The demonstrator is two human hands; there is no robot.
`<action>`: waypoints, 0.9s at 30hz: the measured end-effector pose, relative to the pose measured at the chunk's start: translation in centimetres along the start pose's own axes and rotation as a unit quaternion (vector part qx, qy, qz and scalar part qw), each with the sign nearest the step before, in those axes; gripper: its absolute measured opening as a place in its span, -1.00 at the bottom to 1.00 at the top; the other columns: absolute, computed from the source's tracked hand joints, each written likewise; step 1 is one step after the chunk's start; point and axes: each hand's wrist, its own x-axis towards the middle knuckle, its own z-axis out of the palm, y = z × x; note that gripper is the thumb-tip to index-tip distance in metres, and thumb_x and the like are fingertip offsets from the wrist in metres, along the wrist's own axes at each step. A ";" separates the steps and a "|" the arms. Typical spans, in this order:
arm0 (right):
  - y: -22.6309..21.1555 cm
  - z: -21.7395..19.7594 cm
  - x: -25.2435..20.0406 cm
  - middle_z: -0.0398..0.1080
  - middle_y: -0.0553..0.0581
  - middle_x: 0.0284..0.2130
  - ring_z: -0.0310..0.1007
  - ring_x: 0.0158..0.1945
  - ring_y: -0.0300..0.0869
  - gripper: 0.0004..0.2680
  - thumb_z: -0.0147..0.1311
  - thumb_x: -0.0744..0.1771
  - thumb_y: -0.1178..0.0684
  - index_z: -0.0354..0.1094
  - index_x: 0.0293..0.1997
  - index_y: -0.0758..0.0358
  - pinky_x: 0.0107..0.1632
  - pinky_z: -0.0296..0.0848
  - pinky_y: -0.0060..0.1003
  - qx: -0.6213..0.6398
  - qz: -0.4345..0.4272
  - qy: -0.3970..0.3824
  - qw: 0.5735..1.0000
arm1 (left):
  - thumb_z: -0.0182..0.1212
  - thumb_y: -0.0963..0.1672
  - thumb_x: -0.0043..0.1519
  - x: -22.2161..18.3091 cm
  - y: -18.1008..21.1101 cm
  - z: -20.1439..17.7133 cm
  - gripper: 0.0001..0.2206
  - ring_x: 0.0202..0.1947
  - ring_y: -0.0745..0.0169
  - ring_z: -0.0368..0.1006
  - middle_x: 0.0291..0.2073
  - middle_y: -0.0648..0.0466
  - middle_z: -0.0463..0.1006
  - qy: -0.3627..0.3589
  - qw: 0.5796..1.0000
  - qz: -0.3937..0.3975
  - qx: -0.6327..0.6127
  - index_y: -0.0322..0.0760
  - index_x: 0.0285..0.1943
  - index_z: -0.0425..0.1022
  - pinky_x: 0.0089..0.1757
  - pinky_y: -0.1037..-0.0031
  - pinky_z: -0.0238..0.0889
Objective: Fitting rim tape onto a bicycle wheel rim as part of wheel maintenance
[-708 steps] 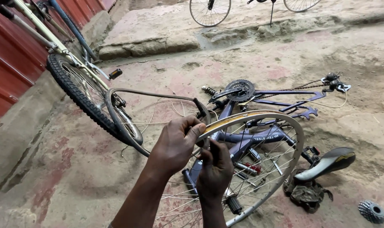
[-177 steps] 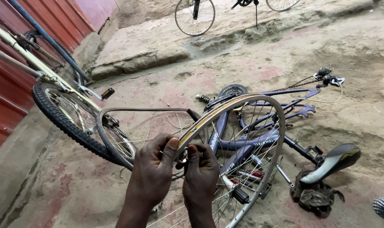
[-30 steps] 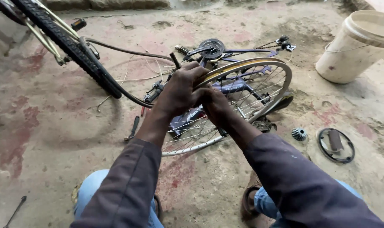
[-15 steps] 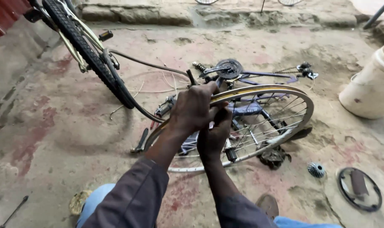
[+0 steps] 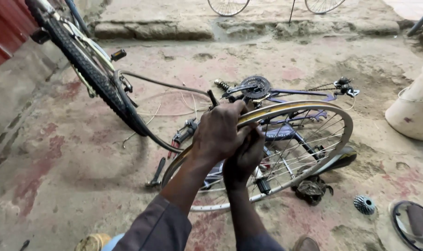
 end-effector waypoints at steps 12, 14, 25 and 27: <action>0.7 0.5 0.5 0.28 0.22 -0.54 0.34 -0.48 -0.11 -0.83 0.09 0.40 0.11 0.37 -0.36 0.36 -0.34 0.32 -0.32 0.048 0.019 0.003 0.999 | 0.23 0.11 0.18 -0.3 -1.3 1.1 -0.69 -0.13 -0.28 0.56 -0.36 -0.11 0.57 0.092 0.994 0.034 -0.056 -0.09 -0.18 0.54 -0.14 -0.04 0.46; 1.7 0.2 -0.2 0.40 0.20 -0.47 0.36 -0.37 -0.20 -0.85 0.03 0.42 0.09 0.43 -0.25 0.36 -0.26 0.39 -0.31 0.121 0.097 -0.041 0.987 | 0.28 0.11 0.15 0.1 -2.7 1.1 -0.68 -0.11 -0.32 0.52 -0.33 -0.11 0.54 0.102 0.991 0.053 -0.068 -0.11 -0.17 0.56 -0.13 -0.05 0.45; 0.9 -1.8 5.2 0.38 0.16 -0.60 0.35 -0.49 -0.13 -0.74 -0.05 0.43 0.07 0.46 -0.36 0.44 -0.26 0.40 -0.22 0.152 0.363 -0.298 0.870 | 0.41 0.07 0.10 1.2 -5.6 1.7 -0.57 -0.08 -0.14 0.47 -0.16 -0.07 0.57 -0.001 0.957 0.168 -0.235 -0.17 0.05 0.61 -0.06 0.09 0.40; 4.9 -1.8 5.0 0.37 0.29 -0.30 0.33 -0.35 -0.11 -0.84 -0.15 0.42 0.20 0.35 -0.08 0.55 -0.29 0.43 -0.22 0.219 0.459 -0.342 0.790 | 0.41 0.00 0.12 1.1 -4.6 1.4 -0.65 -0.15 -0.23 0.45 -0.25 -0.13 0.53 0.016 0.964 0.175 -0.200 -0.26 -0.01 0.60 -0.11 0.07 0.38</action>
